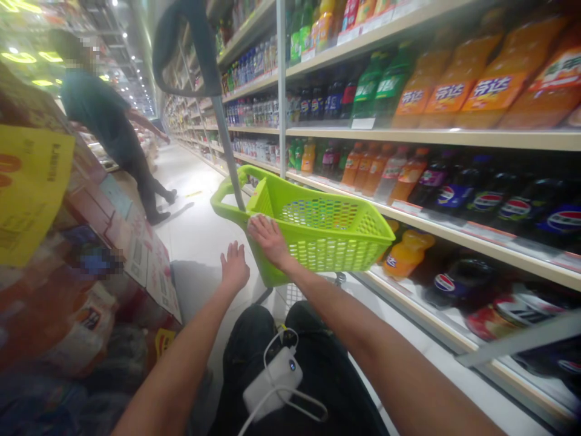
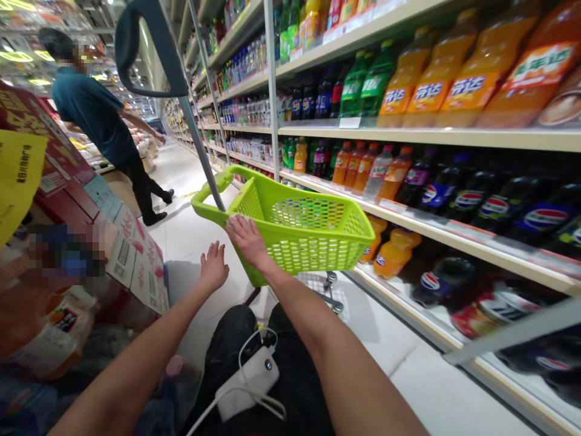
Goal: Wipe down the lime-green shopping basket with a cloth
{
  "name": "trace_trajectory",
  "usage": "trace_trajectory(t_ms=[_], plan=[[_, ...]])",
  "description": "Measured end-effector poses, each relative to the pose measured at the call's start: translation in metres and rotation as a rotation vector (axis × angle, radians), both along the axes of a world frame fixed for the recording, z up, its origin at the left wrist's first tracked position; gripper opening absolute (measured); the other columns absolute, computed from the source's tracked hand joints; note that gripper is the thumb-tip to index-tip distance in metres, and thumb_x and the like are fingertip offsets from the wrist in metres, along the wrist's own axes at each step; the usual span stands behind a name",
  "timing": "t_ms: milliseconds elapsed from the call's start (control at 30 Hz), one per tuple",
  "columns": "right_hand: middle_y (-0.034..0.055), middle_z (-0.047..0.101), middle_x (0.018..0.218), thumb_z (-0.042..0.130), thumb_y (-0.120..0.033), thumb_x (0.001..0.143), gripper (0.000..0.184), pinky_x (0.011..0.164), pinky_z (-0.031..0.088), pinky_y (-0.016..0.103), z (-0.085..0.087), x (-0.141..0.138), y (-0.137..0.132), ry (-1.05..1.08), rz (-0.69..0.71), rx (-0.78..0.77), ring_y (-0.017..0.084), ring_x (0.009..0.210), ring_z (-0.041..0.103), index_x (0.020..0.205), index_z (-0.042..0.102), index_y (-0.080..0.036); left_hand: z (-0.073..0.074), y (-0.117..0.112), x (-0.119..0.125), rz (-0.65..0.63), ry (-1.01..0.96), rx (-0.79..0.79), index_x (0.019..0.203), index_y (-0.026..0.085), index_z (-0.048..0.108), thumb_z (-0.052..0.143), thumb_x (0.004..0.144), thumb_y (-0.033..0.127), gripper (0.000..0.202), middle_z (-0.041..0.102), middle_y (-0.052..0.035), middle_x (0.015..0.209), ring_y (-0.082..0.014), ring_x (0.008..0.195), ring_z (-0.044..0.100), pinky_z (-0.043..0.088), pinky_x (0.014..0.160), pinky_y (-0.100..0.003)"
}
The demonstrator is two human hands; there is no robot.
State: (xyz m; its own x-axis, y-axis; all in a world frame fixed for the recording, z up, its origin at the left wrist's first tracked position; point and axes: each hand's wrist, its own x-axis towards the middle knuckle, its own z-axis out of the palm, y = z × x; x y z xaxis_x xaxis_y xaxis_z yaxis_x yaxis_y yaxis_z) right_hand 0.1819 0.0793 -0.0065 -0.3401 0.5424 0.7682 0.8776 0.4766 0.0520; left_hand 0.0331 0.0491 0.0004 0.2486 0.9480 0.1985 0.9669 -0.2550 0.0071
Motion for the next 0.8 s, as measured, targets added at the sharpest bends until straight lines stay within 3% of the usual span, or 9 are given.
trace_trajectory(t_ms=[100,267,333,433,633,700,800], plan=[[0.0073,0.042,0.137,0.038,-0.013,0.089,0.037,0.107,0.023,0.049,-0.002,0.005,0.001,-0.060,0.018,-0.035,0.022,0.133,0.025,0.124,0.049,-0.021,0.003,-0.002,0.008,-0.030,0.030,0.009,0.134,0.013,0.030,0.041,0.074,0.012,0.061,0.022,-0.0125,0.147,-0.0248,0.136,0.017,0.021,0.107,-0.050],[0.0091,0.047,0.134,0.043,-0.012,0.087,0.035,0.102,0.033,0.048,-0.057,0.013,-0.011,-0.170,0.021,-0.177,0.024,0.128,0.035,0.120,0.052,-0.018,0.000,-0.008,0.014,-0.095,0.081,0.027,0.134,0.011,0.031,0.040,0.073,0.011,0.062,0.021,-0.0124,0.147,-0.0243,0.136,0.016,0.020,0.107,-0.050],[0.0102,0.050,0.131,0.044,-0.013,0.087,0.033,0.099,0.036,0.048,-0.070,0.018,-0.017,-0.196,0.030,-0.226,0.024,0.126,0.038,0.117,0.054,-0.017,-0.003,-0.009,0.013,-0.105,0.090,0.014,0.134,0.011,0.031,0.040,0.072,0.011,0.062,0.021,-0.0121,0.147,-0.0240,0.136,0.016,0.019,0.107,-0.049],[0.0091,0.048,0.132,0.041,-0.013,0.088,0.033,0.101,0.034,0.047,-0.061,0.026,-0.018,-0.160,0.053,-0.181,0.023,0.129,0.034,0.119,0.054,-0.018,-0.007,-0.007,0.014,-0.114,0.090,0.011,0.134,0.012,0.031,0.040,0.072,0.011,0.063,0.021,-0.0114,0.148,-0.0236,0.136,0.015,0.019,0.108,-0.050],[0.0079,0.039,0.139,0.036,-0.010,0.088,0.042,0.108,0.021,0.048,-0.007,0.041,0.004,0.046,-0.054,-0.007,0.020,0.135,0.018,0.128,0.046,-0.020,0.000,-0.002,0.029,-0.122,0.062,0.047,0.134,0.011,0.031,0.037,0.071,0.007,0.064,0.021,-0.0119,0.147,-0.0248,0.136,0.015,0.020,0.107,-0.051],[0.0081,0.040,0.138,0.036,-0.008,0.088,0.043,0.108,0.021,0.049,-0.007,0.047,0.007,0.041,-0.053,-0.021,0.020,0.135,0.019,0.128,0.046,-0.020,0.004,-0.002,0.036,-0.152,0.068,0.058,0.134,0.012,0.031,0.037,0.072,0.008,0.063,0.022,-0.0116,0.147,-0.0243,0.136,0.014,0.020,0.107,-0.051],[0.0087,0.041,0.137,0.036,-0.007,0.087,0.043,0.107,0.023,0.049,-0.028,0.057,0.004,0.022,-0.057,-0.054,0.020,0.134,0.024,0.127,0.047,-0.019,0.006,-0.002,0.046,-0.210,0.080,0.089,0.134,0.012,0.031,0.036,0.074,0.010,0.060,0.022,-0.0111,0.147,-0.0235,0.136,0.014,0.018,0.108,-0.051]])
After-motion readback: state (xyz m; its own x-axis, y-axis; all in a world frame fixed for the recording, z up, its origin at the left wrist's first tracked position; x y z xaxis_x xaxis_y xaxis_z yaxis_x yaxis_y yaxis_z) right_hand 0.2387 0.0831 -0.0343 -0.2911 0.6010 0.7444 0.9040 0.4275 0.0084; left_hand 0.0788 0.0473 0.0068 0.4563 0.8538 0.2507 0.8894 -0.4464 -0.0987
